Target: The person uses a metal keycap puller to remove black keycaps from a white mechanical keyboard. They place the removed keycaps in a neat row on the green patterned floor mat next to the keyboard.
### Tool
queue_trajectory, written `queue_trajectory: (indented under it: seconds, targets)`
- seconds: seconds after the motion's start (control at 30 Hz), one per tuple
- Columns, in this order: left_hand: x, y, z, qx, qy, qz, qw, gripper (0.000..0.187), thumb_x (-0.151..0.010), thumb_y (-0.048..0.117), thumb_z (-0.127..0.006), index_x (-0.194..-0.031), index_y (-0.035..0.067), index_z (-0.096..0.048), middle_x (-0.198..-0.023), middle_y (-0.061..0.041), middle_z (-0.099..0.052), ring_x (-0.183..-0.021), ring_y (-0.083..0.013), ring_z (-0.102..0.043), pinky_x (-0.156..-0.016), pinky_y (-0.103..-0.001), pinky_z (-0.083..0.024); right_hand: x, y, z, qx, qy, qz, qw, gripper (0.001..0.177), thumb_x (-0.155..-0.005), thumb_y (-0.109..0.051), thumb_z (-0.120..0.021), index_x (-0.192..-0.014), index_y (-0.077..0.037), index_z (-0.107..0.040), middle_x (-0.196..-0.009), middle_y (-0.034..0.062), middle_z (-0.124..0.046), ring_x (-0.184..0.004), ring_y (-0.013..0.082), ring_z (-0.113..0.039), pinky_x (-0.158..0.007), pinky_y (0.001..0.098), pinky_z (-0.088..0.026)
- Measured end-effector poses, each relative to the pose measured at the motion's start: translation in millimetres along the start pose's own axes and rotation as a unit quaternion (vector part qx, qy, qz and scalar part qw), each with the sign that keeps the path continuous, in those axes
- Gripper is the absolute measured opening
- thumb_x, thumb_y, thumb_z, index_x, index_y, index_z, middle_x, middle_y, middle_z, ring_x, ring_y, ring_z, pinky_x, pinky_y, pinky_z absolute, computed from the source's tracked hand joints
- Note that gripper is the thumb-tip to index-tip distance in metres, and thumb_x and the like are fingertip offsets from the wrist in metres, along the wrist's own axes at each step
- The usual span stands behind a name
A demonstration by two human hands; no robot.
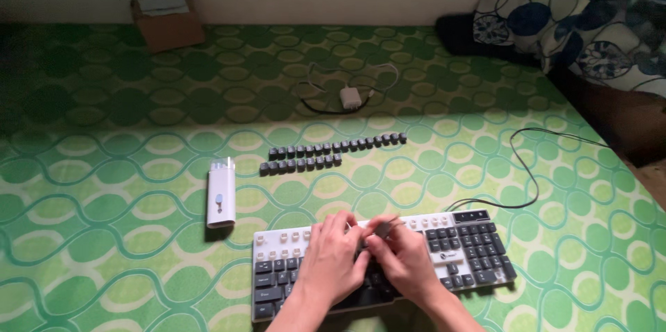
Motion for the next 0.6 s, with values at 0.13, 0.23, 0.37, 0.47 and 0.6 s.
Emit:
queue_trajectory:
  seconds: [0.13,0.23,0.37,0.47,0.6]
  targets:
    - [2,0,-7,-0.067,0.010,-0.022,0.997,0.026,-0.083,0.017,-0.071,-0.105,0.003,-0.065,-0.116,-0.013,-0.057,-0.112,-0.0307,-0.054,-0.093,-0.045,-0.040,-2,12,1,-0.119,0.027,-0.023,0.992,0.021,-0.098,-0.010,-0.063,-0.116,0.002,-0.063,-0.092,0.0064,-0.074,-0.068,0.0095,-0.063,-0.060,0.0253,-0.055]
    - [1,2,-13,-0.123,0.008,-0.037,0.992,0.026,-0.091,0.021,-0.067,-0.107,0.002,-0.061,-0.117,-0.014,-0.057,-0.110,-0.0300,-0.053,-0.090,-0.045,-0.040,0,14,4,-0.119,0.049,-0.012,0.992,0.017,-0.100,-0.010,-0.062,-0.112,0.002,-0.062,-0.092,0.0078,-0.072,-0.068,0.0101,-0.062,-0.061,0.0248,-0.054]
    - [1,3,-15,-0.149,0.016,-0.039,0.988,0.032,-0.094,0.028,-0.064,-0.109,0.000,-0.059,-0.117,-0.014,-0.057,-0.110,-0.0289,-0.053,-0.089,-0.046,-0.039,-1,14,5,-0.151,0.075,-0.002,0.986,0.016,-0.102,-0.012,-0.059,-0.111,0.001,-0.061,-0.094,0.0095,-0.072,-0.070,0.0110,-0.064,-0.062,0.0254,-0.056]
    - [-1,4,-14,-0.118,-0.005,0.001,0.993,0.029,-0.095,0.027,-0.064,-0.109,0.003,-0.060,-0.113,-0.013,-0.059,-0.108,-0.0285,-0.053,-0.091,-0.046,-0.038,-6,18,9,-0.195,0.085,-0.050,0.976,0.016,-0.101,-0.010,-0.058,-0.112,0.001,-0.060,-0.095,0.0127,-0.073,-0.070,0.0140,-0.065,-0.063,0.0280,-0.057]
    - [-5,2,-6,0.032,0.050,0.073,0.996,0.018,-0.092,0.020,-0.068,-0.101,0.005,-0.067,-0.099,-0.010,-0.068,-0.100,-0.0271,-0.061,-0.093,-0.044,-0.042,-8,23,17,-0.345,0.083,-0.124,0.927,0.016,-0.096,-0.008,-0.059,-0.109,0.001,-0.059,-0.102,0.0171,-0.073,-0.077,0.0195,-0.069,-0.069,0.0317,-0.058]
Point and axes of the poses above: each hand's wrist, its own x-axis away from the middle knuckle, its own z-axis out of the back of the hand, y = z × x, the point moved 2 cm from there along -x, towards the middle knuckle
